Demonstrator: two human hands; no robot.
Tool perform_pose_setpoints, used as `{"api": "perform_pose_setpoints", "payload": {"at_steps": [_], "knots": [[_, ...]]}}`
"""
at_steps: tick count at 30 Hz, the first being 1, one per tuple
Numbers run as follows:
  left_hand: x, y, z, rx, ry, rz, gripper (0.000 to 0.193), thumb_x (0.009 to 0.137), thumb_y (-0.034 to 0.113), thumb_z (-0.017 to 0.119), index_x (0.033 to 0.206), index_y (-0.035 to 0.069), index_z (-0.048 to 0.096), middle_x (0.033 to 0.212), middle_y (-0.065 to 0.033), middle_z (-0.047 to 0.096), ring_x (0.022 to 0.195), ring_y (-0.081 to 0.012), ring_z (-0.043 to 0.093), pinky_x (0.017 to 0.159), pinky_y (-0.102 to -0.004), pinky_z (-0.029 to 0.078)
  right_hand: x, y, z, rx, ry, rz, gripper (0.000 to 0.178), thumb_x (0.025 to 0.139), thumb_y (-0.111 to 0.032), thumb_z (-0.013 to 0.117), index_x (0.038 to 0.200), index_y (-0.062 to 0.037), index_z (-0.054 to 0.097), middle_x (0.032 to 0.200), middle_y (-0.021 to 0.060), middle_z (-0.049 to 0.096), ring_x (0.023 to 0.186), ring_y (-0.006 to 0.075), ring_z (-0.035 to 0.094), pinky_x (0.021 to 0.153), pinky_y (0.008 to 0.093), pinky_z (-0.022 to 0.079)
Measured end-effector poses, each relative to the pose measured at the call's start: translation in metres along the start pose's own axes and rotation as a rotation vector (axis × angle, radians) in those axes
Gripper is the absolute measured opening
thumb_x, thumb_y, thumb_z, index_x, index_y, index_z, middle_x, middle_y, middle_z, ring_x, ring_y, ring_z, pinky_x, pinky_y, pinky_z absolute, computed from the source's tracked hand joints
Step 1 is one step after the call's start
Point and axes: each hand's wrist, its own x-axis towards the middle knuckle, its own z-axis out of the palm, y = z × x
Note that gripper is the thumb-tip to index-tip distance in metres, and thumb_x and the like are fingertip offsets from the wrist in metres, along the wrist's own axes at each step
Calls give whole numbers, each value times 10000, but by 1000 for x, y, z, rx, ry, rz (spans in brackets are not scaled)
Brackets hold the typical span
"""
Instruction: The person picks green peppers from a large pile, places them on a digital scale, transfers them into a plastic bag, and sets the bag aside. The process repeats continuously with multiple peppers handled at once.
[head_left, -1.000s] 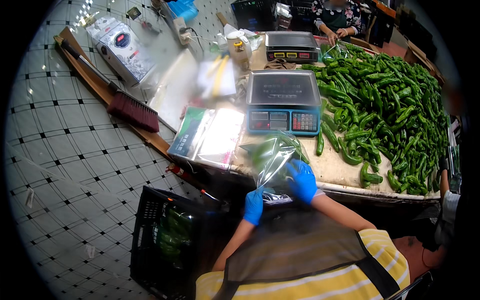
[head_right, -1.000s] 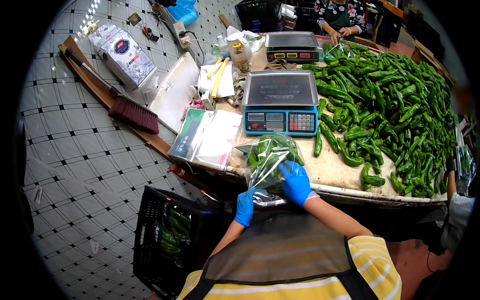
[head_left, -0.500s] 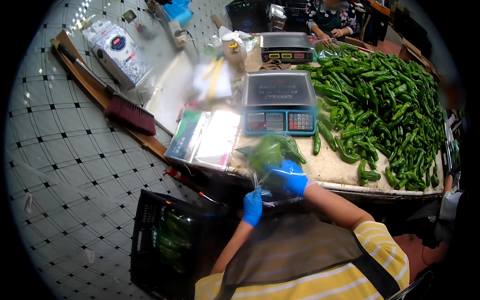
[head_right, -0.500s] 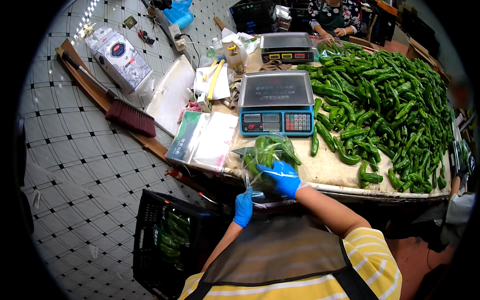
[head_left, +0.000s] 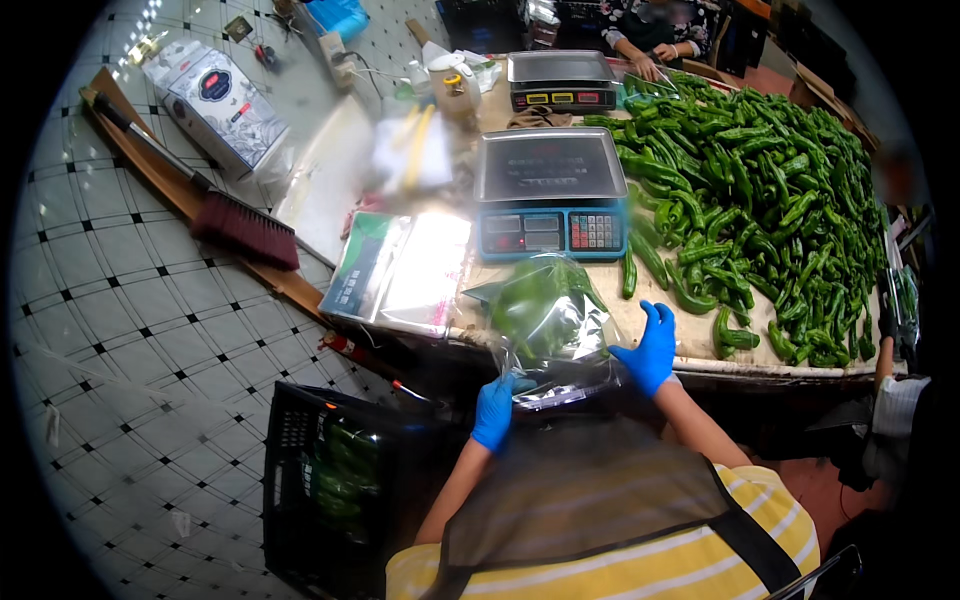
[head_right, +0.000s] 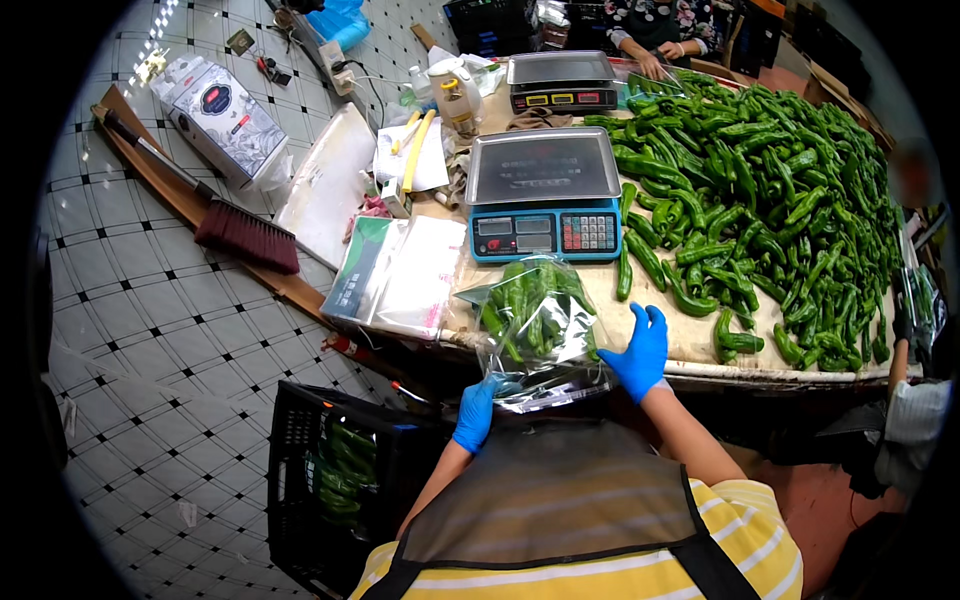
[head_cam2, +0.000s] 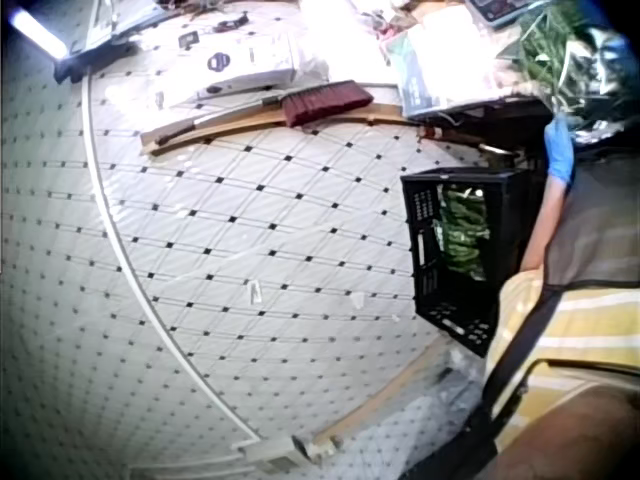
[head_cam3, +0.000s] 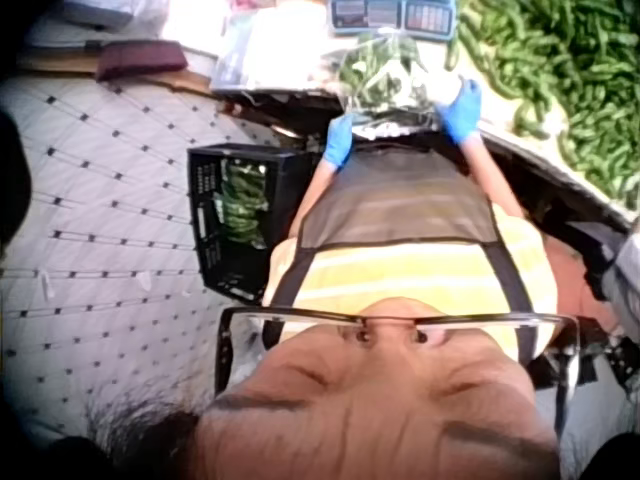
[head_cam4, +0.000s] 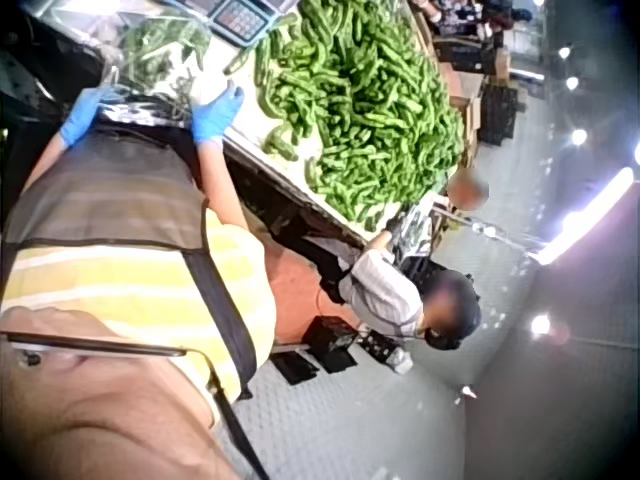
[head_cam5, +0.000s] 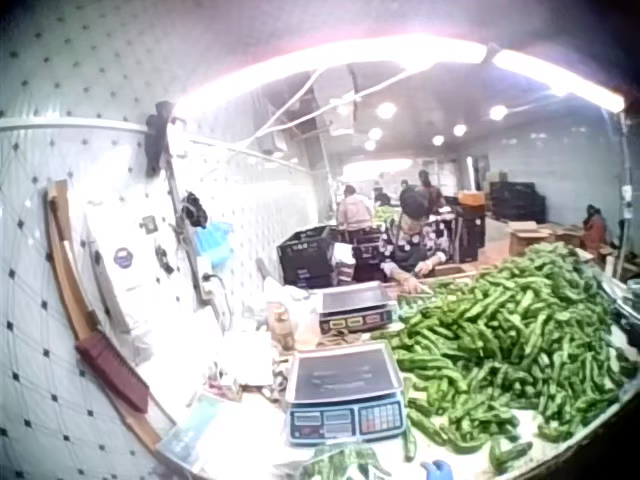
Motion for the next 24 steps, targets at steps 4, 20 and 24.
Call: {"api": "perform_pose_setpoints", "payload": {"at_steps": [4, 20, 24], "knots": [[21, 22, 10, -295, 42, -168, 398, 1013, 255, 443, 1060, -56, 686, 1007, -141, 714, 918, -164, 656, 881, -307, 503, -27, 70, 60, 334, -352, 228, 245, 820, -161, 725, 1046, -91, 662, 730, 151, 653, 658, 302, 650, 640, 411, 519], [-14, -15, -8, 278, -359, 229, 212, 808, 73, 710, 1014, 25, 705, 966, -152, 715, 827, -255, 697, 760, -308, 556, -40, -28, -72, 16, -92, -66, 259, 703, -40, 715, 952, -68, 649, 867, 131, 586, 808, 354, 587, 713, 415, 488], [-18, 6, -3, 242, -395, 214, 274, 756, 24, 735, 1027, 38, 701, 989, -149, 708, 862, -269, 700, 779, -324, 557, -54, -77, -59, 511, -466, -69, 186, 791, -102, 684, 976, -91, 663, 883, 140, 581, 823, 355, 589, 714, 423, 487]]}}
